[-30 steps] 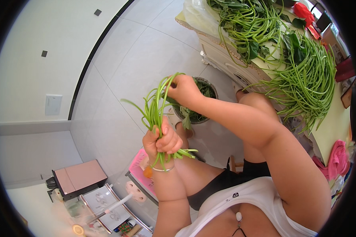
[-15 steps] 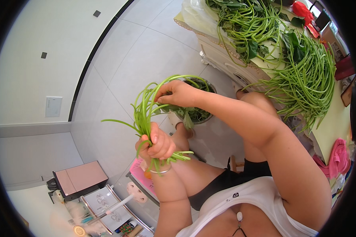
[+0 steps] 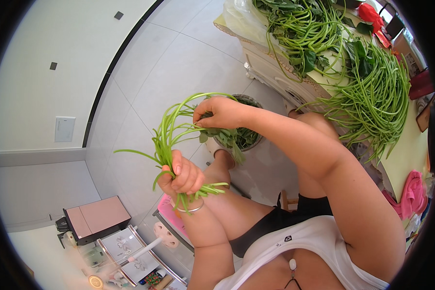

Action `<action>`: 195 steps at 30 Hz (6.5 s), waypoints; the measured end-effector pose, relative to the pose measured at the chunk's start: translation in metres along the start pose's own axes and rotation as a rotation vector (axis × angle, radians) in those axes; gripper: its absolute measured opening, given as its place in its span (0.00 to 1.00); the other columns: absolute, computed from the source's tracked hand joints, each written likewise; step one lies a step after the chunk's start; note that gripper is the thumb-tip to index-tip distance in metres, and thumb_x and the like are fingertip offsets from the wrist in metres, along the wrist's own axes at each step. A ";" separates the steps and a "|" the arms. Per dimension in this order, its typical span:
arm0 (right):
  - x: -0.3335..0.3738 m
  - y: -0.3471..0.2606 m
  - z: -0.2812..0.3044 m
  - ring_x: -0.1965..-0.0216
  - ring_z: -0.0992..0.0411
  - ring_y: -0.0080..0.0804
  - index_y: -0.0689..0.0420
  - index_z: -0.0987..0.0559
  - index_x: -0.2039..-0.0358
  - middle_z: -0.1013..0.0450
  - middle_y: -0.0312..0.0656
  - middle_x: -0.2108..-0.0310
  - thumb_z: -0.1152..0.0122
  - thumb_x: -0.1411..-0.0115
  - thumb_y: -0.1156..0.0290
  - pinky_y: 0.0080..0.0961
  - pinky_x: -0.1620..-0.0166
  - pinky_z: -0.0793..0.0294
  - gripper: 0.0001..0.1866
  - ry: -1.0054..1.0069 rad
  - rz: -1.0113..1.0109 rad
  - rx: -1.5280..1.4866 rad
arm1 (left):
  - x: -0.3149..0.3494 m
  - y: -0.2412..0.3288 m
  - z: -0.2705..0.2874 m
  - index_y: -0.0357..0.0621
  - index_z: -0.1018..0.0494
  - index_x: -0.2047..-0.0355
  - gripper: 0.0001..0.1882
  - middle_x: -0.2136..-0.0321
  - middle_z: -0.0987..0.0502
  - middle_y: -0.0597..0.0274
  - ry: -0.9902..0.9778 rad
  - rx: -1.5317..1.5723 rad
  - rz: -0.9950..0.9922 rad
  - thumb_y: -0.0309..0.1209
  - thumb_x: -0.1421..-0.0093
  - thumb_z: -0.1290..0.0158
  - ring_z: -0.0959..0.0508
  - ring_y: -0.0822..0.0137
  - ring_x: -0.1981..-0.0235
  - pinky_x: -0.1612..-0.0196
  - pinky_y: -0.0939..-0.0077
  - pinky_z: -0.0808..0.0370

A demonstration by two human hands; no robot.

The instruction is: The person sorts leafy vegetables by hand, picking through a large pile on a table and placing selected stalks into a small bucket.

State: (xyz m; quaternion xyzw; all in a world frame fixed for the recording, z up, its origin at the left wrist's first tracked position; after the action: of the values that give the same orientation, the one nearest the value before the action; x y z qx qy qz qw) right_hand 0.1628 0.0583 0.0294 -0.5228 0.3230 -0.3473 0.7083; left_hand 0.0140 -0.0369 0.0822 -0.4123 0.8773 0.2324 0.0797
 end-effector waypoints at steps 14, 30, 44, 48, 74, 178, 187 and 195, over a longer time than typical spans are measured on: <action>0.012 -0.018 0.021 0.67 0.27 0.44 0.59 0.22 0.66 0.25 0.47 0.71 0.43 0.46 0.71 0.37 0.63 0.29 0.08 0.224 0.112 0.103 | 0.009 0.008 0.006 0.35 0.35 0.62 0.11 0.88 0.37 0.73 0.116 -0.094 -0.023 0.34 0.32 0.57 0.41 0.80 0.92 0.83 0.78 0.37; 0.004 0.009 0.033 0.71 0.26 0.49 0.59 0.23 0.77 0.26 0.49 0.77 0.46 0.49 0.67 0.43 0.66 0.28 0.09 0.546 -0.102 0.655 | 0.001 -0.019 0.014 0.36 0.37 0.63 0.12 0.86 0.36 0.73 0.262 0.023 0.106 0.35 0.30 0.59 0.39 0.82 0.91 0.82 0.80 0.35; 0.006 0.089 0.028 0.58 0.27 0.50 0.58 0.20 0.63 0.24 0.50 0.62 0.48 0.45 0.67 0.43 0.54 0.28 0.13 0.132 -0.462 0.538 | 0.011 0.011 -0.010 0.35 0.37 0.62 0.13 0.86 0.36 0.73 0.025 0.010 -0.005 0.35 0.30 0.59 0.41 0.83 0.93 0.86 0.82 0.38; 0.006 0.065 0.005 0.57 0.27 0.49 0.57 0.20 0.60 0.24 0.50 0.60 0.48 0.44 0.69 0.42 0.53 0.28 0.13 0.101 -0.356 0.636 | 0.016 0.014 -0.008 0.35 0.37 0.62 0.13 0.87 0.36 0.74 0.021 -0.009 -0.008 0.35 0.30 0.59 0.40 0.83 0.92 0.86 0.82 0.38; 0.002 0.029 0.032 0.76 0.32 0.30 0.59 0.20 0.70 0.27 0.39 0.77 0.46 0.44 0.68 0.29 0.70 0.32 0.10 0.559 -0.318 -0.005 | 0.005 -0.010 -0.002 0.35 0.37 0.62 0.13 0.87 0.36 0.73 0.119 -0.061 0.118 0.35 0.30 0.59 0.41 0.83 0.92 0.85 0.82 0.38; -0.009 0.053 0.006 0.61 0.27 0.27 0.62 0.26 0.62 0.26 0.40 0.64 0.33 0.50 0.78 0.23 0.54 0.28 0.15 0.089 -0.220 -0.616 | 0.025 0.025 -0.015 0.36 0.36 0.62 0.12 0.87 0.37 0.72 0.115 -0.243 -0.169 0.34 0.31 0.59 0.40 0.78 0.91 0.82 0.77 0.37; -0.002 0.039 0.000 0.66 0.25 0.33 0.57 0.21 0.75 0.24 0.42 0.73 0.42 0.48 0.65 0.32 0.61 0.27 0.09 0.207 -0.271 0.272 | 0.019 0.013 -0.024 0.37 0.37 0.63 0.12 0.89 0.38 0.74 0.084 -0.300 -0.108 0.35 0.31 0.57 0.41 0.80 0.93 0.85 0.81 0.39; -0.007 0.103 -0.003 0.75 0.28 0.34 0.56 0.23 0.77 0.27 0.41 0.78 0.46 0.49 0.67 0.33 0.71 0.30 0.08 0.414 -0.593 -0.543 | 0.017 -0.002 -0.018 0.37 0.37 0.62 0.12 0.89 0.37 0.74 0.176 -0.228 0.009 0.35 0.30 0.59 0.40 0.81 0.93 0.85 0.82 0.37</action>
State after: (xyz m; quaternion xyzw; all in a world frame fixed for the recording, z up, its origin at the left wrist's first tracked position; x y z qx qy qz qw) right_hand 0.1724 0.0848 -0.0699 -0.6792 0.3736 -0.5352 0.3357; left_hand 0.0053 -0.0580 0.0923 -0.4333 0.8507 0.2940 -0.0460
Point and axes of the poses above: each hand's wrist, its own x-axis away from the middle knuckle, its own z-axis out of the back of the hand, y = z × x, the point moved 4 cm from there along -x, towards the middle knuckle
